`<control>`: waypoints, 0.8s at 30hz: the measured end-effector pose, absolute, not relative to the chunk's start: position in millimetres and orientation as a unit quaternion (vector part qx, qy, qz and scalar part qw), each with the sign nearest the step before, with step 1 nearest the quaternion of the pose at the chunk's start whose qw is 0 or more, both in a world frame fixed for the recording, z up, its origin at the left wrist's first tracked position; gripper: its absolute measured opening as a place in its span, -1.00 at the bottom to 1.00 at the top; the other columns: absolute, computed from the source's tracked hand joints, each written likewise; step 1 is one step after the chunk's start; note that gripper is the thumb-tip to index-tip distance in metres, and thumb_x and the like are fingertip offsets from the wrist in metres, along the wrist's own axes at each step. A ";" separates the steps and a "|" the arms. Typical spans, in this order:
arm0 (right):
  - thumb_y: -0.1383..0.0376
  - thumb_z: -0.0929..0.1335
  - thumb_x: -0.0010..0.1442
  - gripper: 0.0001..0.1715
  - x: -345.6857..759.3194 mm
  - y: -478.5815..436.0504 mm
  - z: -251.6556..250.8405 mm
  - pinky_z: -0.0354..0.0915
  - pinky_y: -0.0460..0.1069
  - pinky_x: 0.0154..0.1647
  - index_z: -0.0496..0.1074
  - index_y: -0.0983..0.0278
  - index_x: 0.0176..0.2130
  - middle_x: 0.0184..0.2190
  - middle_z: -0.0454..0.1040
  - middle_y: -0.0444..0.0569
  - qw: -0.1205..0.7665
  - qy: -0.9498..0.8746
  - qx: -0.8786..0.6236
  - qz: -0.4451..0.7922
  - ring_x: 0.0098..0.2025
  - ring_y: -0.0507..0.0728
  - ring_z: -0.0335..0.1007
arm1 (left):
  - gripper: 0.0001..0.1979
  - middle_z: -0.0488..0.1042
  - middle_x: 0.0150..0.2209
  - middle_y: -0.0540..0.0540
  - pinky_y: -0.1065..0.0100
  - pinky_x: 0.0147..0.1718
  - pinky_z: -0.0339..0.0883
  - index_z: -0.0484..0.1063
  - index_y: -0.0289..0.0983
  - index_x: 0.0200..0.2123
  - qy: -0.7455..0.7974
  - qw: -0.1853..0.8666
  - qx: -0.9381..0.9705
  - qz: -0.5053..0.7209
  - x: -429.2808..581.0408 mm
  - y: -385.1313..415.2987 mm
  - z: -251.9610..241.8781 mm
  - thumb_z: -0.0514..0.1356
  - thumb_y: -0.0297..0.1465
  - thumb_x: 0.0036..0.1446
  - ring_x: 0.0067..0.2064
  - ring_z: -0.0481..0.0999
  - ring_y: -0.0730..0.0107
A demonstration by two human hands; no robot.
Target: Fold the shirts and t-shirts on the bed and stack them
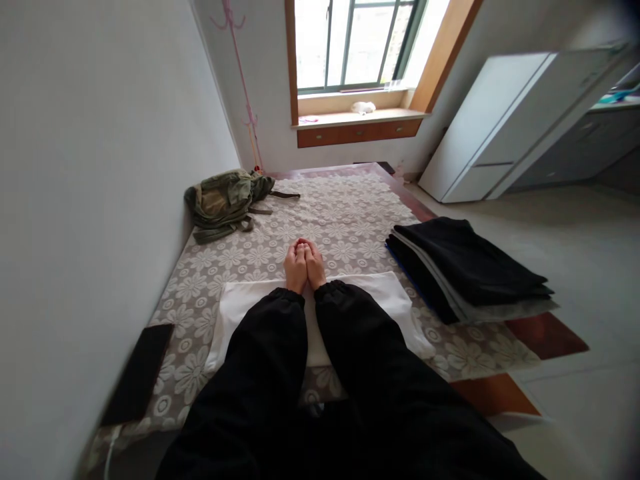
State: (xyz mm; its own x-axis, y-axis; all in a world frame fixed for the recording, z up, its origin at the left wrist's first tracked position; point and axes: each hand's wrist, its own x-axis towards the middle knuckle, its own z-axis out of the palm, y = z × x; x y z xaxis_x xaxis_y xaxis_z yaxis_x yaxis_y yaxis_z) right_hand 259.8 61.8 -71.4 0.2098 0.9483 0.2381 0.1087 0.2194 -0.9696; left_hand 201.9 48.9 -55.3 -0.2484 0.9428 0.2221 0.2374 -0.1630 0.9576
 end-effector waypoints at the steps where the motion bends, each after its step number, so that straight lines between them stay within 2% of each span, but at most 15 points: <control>1: 0.14 0.17 0.37 -0.56 259.4 61.6 -71.2 0.33 0.08 0.22 0.48 0.16 0.07 0.08 0.57 0.00 0.591 -0.509 -0.515 0.356 0.12 0.15 0.47 | -0.64 0.59 0.02 -0.24 0.20 0.12 0.42 0.46 -0.26 0.10 0.559 0.323 0.522 0.558 202.0 48.8 -55.6 0.00 -0.26 0.43 0.07 0.57 0.20; 4: 0.14 0.20 0.36 -0.60 258.7 59.7 -68.6 0.32 0.08 0.23 0.49 0.16 0.03 0.06 0.58 -0.02 0.605 -0.495 -0.517 0.349 0.10 0.15 0.47 | -0.63 0.60 0.01 -0.23 0.21 0.09 0.46 0.47 -0.26 0.09 0.548 0.334 0.521 0.563 201.4 47.2 -54.7 -0.02 -0.25 0.44 0.04 0.59 0.20; 11: 0.19 0.20 0.37 -0.60 259.9 52.4 -62.7 0.29 0.07 0.24 0.47 0.20 0.06 0.08 0.56 0.00 0.606 -0.504 -0.517 0.333 0.13 0.15 0.45 | -0.60 0.57 0.11 -0.21 0.21 0.18 0.39 0.45 -0.25 0.15 0.547 0.342 0.529 0.551 197.2 42.5 -52.3 -0.04 -0.28 0.44 0.14 0.55 0.20; 17: 0.22 0.14 0.40 -0.54 261.2 49.4 -59.2 0.22 0.03 0.31 0.40 0.17 0.16 0.16 0.49 -0.01 0.546 -0.562 -0.536 0.315 0.22 0.13 0.36 | -0.55 0.52 0.18 -0.23 0.18 0.23 0.35 0.35 -0.26 0.28 0.557 0.344 0.552 0.517 196.2 42.8 -52.3 -0.09 -0.31 0.46 0.21 0.49 0.19; 24: 0.24 0.10 0.43 -0.50 265.8 50.8 -61.8 0.19 0.09 0.34 0.31 0.17 0.25 0.19 0.45 0.03 0.501 -0.618 -0.530 0.293 0.26 0.16 0.31 | -0.57 0.56 0.12 -0.21 0.17 0.20 0.37 0.37 -0.23 0.26 0.571 0.326 0.580 0.481 194.4 41.5 -48.8 -0.01 -0.32 0.42 0.17 0.52 0.16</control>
